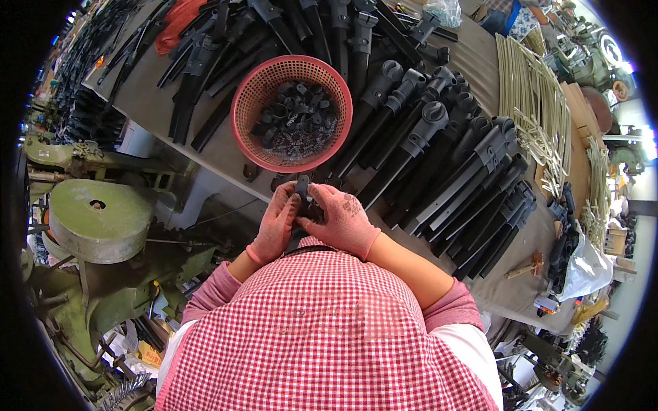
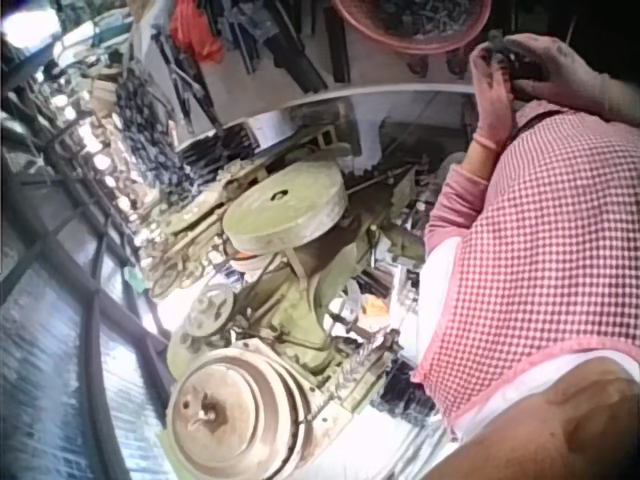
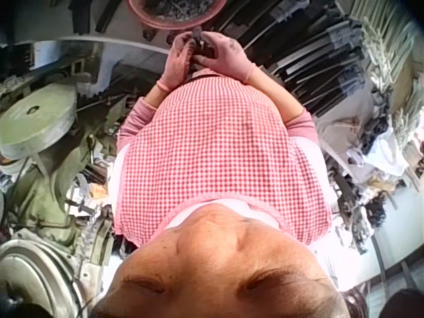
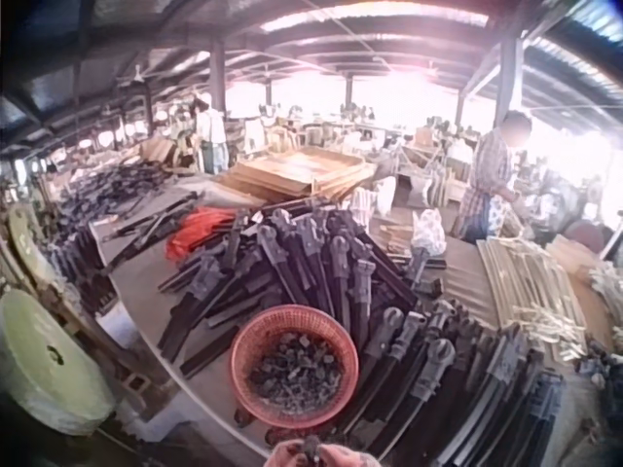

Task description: The person assembles small metal components into larger black metal frames at a workbench. They pick parts from a red basket, fit them into the frames, and place the assembled units on the table. The person also uses a green bench grinder to smooth or shape the ends of some frames.

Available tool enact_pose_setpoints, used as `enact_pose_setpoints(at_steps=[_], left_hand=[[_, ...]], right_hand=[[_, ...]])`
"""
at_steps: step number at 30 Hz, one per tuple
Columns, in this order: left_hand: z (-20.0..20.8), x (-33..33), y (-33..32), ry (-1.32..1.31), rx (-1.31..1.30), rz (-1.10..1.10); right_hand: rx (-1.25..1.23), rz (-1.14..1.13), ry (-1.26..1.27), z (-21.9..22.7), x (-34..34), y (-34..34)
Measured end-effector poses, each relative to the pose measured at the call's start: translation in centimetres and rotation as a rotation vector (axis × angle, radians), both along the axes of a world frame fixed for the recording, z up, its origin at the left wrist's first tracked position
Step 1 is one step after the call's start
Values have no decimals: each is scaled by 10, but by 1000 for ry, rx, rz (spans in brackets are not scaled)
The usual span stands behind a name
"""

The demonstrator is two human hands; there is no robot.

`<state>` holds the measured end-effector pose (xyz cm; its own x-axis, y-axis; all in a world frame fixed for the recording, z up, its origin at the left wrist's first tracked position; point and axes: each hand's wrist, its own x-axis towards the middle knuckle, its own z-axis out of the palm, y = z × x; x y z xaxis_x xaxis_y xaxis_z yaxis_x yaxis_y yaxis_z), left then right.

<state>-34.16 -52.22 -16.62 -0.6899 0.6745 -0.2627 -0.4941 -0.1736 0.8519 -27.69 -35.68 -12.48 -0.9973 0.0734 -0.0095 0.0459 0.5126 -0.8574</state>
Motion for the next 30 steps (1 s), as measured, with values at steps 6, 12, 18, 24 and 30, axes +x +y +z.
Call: enact_pose_setpoints(at_steps=[6, 12, 18, 24, 30], left_hand=[[-67, -33, -51, 181, -486, 53], [-144, -106, -98, 989, -1120, 41], [-136, -154, -116, 1118, -1115, -132], [-59, -200, -73, 1633, -761, -145], [-62, -246, 29, 1988, -993, -1067]], right_hand=[[132, 105, -336, -49, -17, -5], [225, 260, -293, -115, -75, -75], [393, 249, -490, -151, -124, -111], [263, 4, -244, -151, -117, -110], [-978, -333, -602, -96, -71, -65]])
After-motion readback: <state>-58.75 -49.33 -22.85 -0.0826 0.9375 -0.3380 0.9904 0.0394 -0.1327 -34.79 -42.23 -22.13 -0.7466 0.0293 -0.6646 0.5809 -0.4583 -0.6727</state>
